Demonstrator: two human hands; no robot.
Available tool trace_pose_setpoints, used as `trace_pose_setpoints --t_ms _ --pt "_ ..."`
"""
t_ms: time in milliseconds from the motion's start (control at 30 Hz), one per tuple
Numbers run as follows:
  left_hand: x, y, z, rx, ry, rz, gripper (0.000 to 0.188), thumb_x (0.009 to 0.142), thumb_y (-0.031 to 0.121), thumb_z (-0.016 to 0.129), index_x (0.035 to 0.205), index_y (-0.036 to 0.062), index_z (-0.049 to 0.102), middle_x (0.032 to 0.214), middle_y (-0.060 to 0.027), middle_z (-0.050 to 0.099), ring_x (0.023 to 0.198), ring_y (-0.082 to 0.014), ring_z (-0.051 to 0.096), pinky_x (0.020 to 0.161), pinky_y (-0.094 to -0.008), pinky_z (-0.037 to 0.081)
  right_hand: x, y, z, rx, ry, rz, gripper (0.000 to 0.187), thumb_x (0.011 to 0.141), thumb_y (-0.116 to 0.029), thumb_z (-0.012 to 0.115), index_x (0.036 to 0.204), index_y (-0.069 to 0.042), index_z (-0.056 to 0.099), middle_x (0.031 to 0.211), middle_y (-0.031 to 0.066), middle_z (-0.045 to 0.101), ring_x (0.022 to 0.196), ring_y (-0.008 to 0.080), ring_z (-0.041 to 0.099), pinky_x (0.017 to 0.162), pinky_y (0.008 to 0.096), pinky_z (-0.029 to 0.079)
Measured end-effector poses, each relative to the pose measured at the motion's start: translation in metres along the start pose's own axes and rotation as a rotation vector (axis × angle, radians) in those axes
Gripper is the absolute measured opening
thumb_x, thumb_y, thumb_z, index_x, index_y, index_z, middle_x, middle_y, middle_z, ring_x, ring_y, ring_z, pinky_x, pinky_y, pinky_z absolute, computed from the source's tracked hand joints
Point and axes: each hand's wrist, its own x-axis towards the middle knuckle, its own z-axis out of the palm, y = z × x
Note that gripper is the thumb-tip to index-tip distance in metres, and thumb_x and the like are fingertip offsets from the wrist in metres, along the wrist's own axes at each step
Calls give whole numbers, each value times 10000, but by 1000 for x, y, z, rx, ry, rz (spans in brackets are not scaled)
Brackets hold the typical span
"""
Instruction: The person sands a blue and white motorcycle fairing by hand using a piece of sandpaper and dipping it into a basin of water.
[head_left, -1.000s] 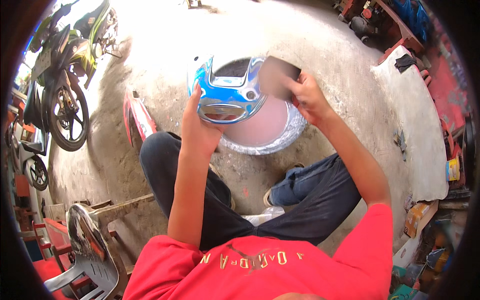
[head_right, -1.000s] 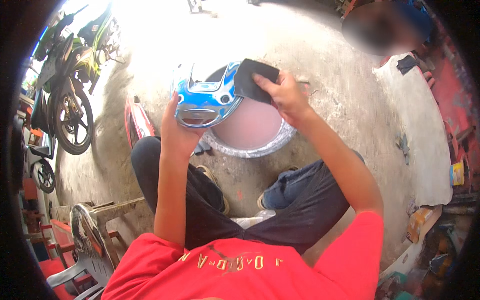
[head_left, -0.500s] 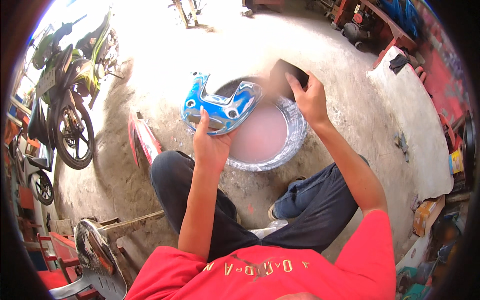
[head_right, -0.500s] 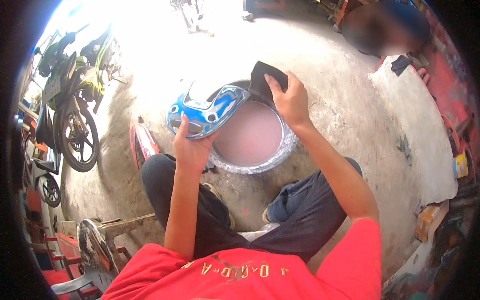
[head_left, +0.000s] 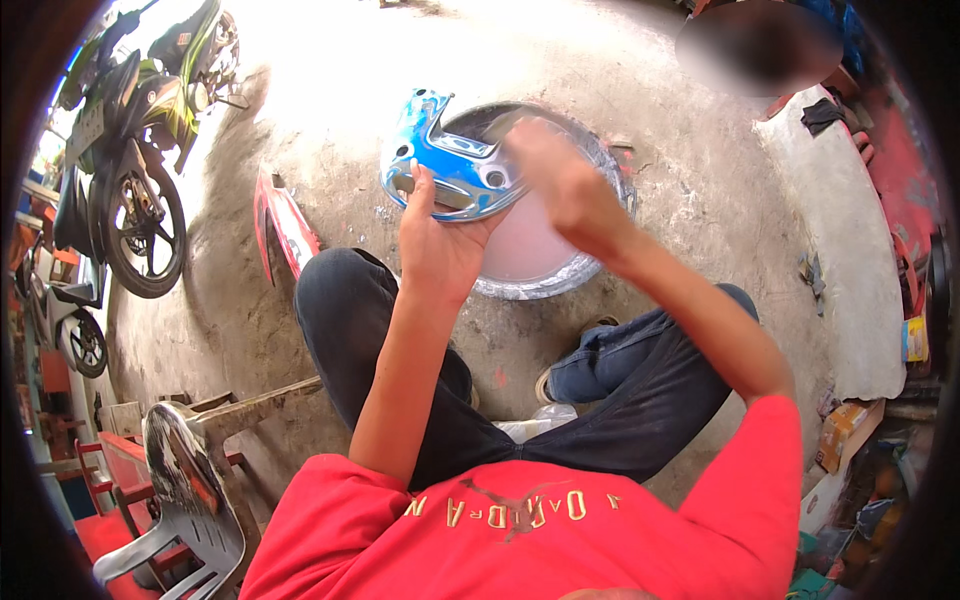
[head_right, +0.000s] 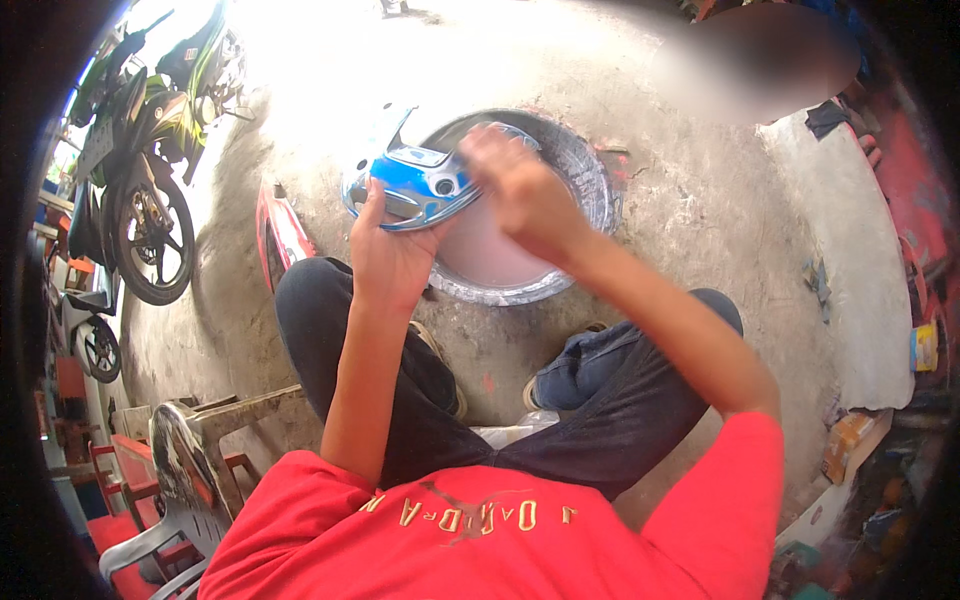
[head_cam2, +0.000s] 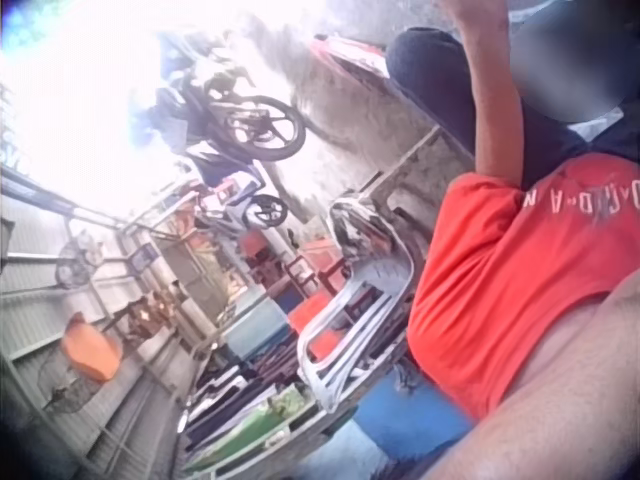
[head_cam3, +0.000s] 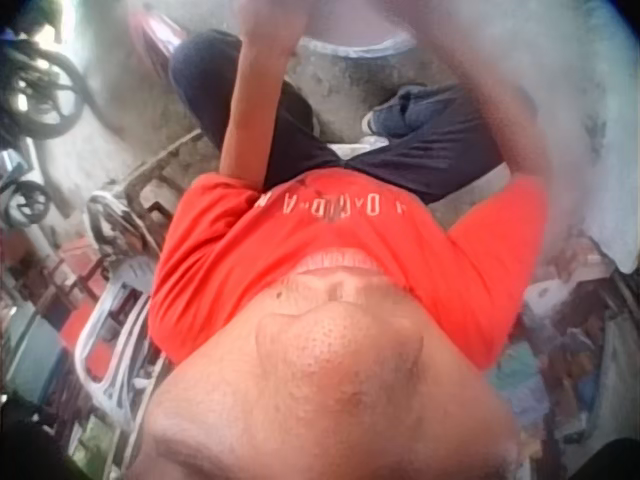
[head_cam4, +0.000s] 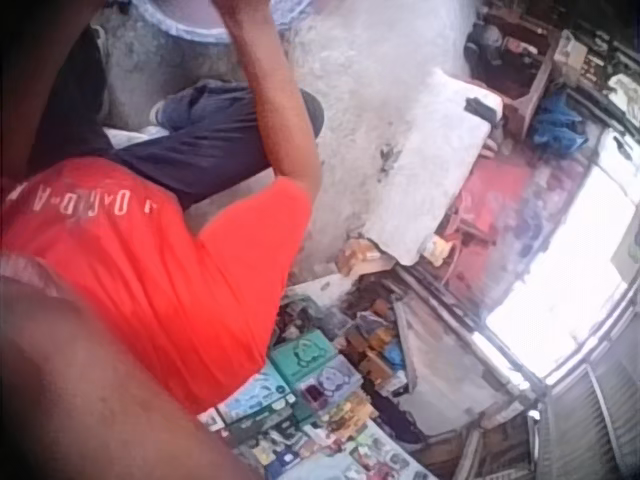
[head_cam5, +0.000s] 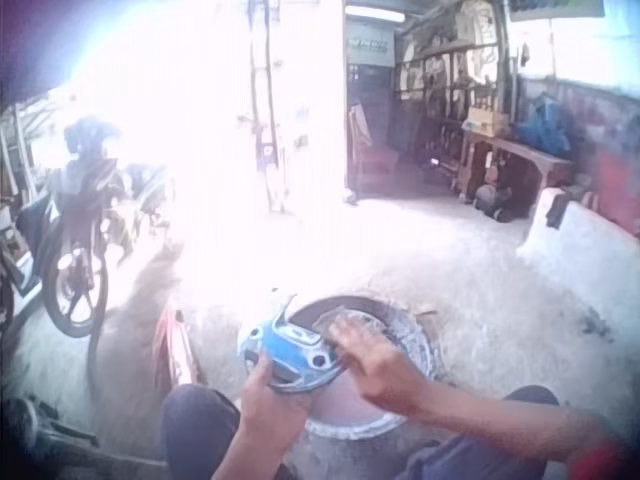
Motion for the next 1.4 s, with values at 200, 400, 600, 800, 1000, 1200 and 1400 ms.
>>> trace_pose_setpoints --t_ms 200,400,600,800,1000,1200,1400 --pt "0 -1 10 -65 29 2 405 1108 318 363 1367 28 476 1369 -187 563 1272 -354 565 1073 -590 471 16 22 -14 1 -4 195 396 952 -69 523 1331 8 606 1365 245 606 1317 364 562 1121 450 439" --pt "-1 -3 9 -72 83 -3 423 1106 315 370 1389 11 454 1388 -199 545 1295 -372 546 1095 -597 455 2 -12 -4 -14 -3 -30 395 936 -48 508 1309 16 618 1308 243 640 1254 378 602 1089 452 465" --pt "-2 4 6 -73 105 19 442 1106 312 371 1399 -12 430 1405 -214 523 1299 -390 538 1104 -603 447 4 -25 3 -71 34 -133 432 875 -5 509 1289 20 631 1270 228 665 1202 346 643 1052 436 498" --pt "-6 7 15 -85 102 35 417 1106 307 373 1385 7 451 1355 -195 566 1269 -360 564 1032 -580 493 2 18 -4 10 36 81 416 912 -57 542 1317 -32 632 1300 196 665 1245 316 630 1082 435 477" --pt "-2 6 8 -69 127 63 389 1112 293 360 1371 20 457 1351 -178 569 1224 -350 592 1031 -577 499 11 -4 -9 -85 -4 24 412 917 -61 553 1320 -30 628 1299 230 655 1289 344 592 1099 439 461" --pt "3 3 -11 -69 47 -31 419 1113 340 352 1434 72 388 1415 -169 499 1291 -353 550 1110 -610 443 5 -22 -2 -11 2 -117 420 903 -39 564 1318 -8 620 1302 238 647 1287 365 585 1090 457 467" --pt "-5 2 12 -40 109 38 399 1111 308 364 1362 18 473 1349 -183 571 1246 -331 582 1044 -575 492 1 2 8 16 27 -39 402 975 -137 573 1363 -31 590 1369 233 609 1354 384 525 1118 476 440"
